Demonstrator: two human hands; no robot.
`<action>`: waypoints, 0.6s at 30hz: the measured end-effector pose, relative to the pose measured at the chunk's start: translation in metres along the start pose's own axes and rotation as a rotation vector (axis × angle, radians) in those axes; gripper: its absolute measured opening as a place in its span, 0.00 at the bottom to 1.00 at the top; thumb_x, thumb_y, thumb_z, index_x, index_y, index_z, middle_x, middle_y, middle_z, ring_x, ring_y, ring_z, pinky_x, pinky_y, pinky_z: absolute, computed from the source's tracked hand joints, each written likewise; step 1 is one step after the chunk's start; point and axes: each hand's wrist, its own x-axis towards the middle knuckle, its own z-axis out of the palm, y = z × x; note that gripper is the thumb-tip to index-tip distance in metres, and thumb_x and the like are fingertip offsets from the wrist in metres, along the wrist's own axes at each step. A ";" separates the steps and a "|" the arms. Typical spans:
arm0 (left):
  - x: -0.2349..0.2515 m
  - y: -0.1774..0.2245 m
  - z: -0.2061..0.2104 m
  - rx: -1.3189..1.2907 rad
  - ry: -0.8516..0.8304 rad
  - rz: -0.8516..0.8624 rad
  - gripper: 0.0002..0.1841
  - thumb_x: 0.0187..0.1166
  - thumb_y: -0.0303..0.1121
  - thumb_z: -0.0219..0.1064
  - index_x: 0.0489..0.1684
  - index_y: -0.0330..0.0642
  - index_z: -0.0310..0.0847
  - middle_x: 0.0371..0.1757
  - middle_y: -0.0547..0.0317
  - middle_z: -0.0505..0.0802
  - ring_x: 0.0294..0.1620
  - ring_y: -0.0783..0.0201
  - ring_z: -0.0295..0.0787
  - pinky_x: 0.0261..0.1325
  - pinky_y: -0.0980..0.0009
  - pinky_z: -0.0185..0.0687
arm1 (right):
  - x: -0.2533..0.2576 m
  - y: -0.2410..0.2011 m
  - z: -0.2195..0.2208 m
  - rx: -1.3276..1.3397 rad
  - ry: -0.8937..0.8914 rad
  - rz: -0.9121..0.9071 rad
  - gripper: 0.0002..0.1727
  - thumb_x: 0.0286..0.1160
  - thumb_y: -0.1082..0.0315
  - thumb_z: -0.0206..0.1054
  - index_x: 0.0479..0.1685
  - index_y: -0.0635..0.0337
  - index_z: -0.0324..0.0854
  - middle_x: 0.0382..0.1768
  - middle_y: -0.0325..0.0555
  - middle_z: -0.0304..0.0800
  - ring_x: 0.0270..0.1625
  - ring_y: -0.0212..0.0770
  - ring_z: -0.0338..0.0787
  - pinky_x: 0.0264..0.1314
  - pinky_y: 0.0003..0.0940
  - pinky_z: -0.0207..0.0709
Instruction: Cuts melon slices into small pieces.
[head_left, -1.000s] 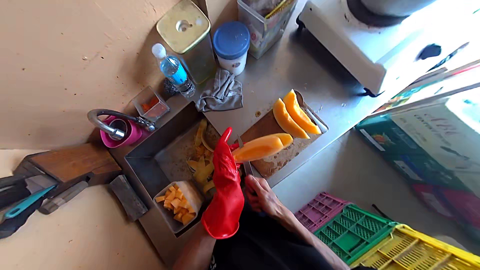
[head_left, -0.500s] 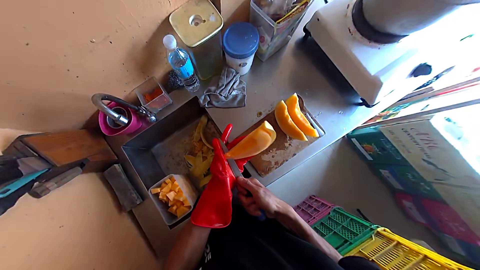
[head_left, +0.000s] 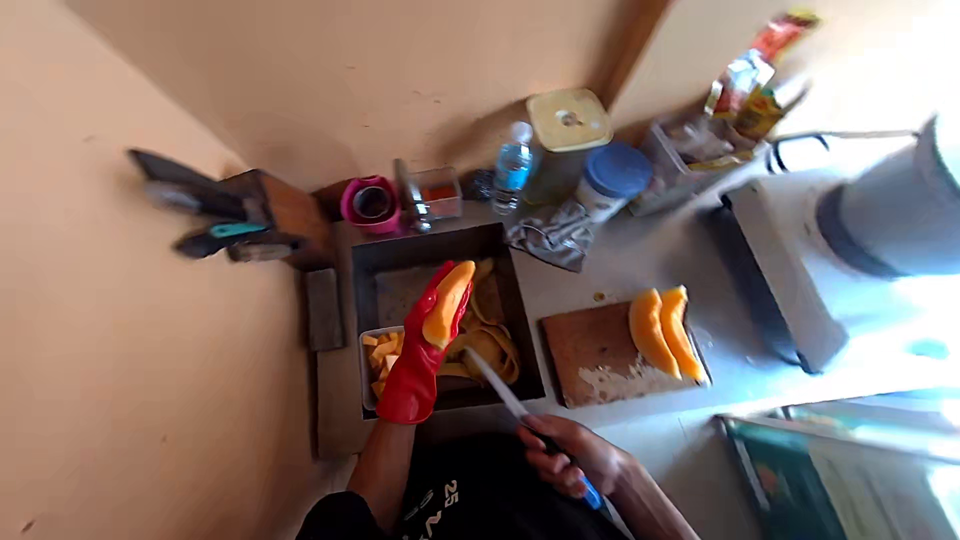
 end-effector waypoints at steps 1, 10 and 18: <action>-0.007 0.016 -0.010 0.096 0.021 0.046 0.25 0.91 0.42 0.50 0.87 0.51 0.66 0.78 0.55 0.83 0.72 0.62 0.82 0.72 0.62 0.81 | -0.006 -0.003 -0.008 -0.133 0.121 -0.026 0.20 0.84 0.39 0.58 0.36 0.44 0.78 0.18 0.28 0.73 0.11 0.22 0.72 0.12 0.17 0.71; -0.089 0.036 -0.060 -0.262 0.314 0.021 0.25 0.91 0.43 0.45 0.83 0.45 0.68 0.69 0.46 0.87 0.63 0.57 0.88 0.64 0.61 0.86 | 0.131 -0.050 0.014 -1.635 0.651 -0.480 0.32 0.94 0.50 0.37 0.40 0.63 0.83 0.21 0.42 0.78 0.25 0.40 0.81 0.32 0.43 0.76; -0.134 0.007 -0.081 -0.539 0.497 0.090 0.22 0.92 0.39 0.44 0.72 0.36 0.74 0.58 0.42 0.89 0.56 0.54 0.90 0.58 0.59 0.89 | 0.199 -0.027 0.026 -1.964 0.589 -0.049 0.34 0.95 0.48 0.34 0.54 0.65 0.82 0.40 0.61 0.90 0.50 0.61 0.92 0.53 0.59 0.82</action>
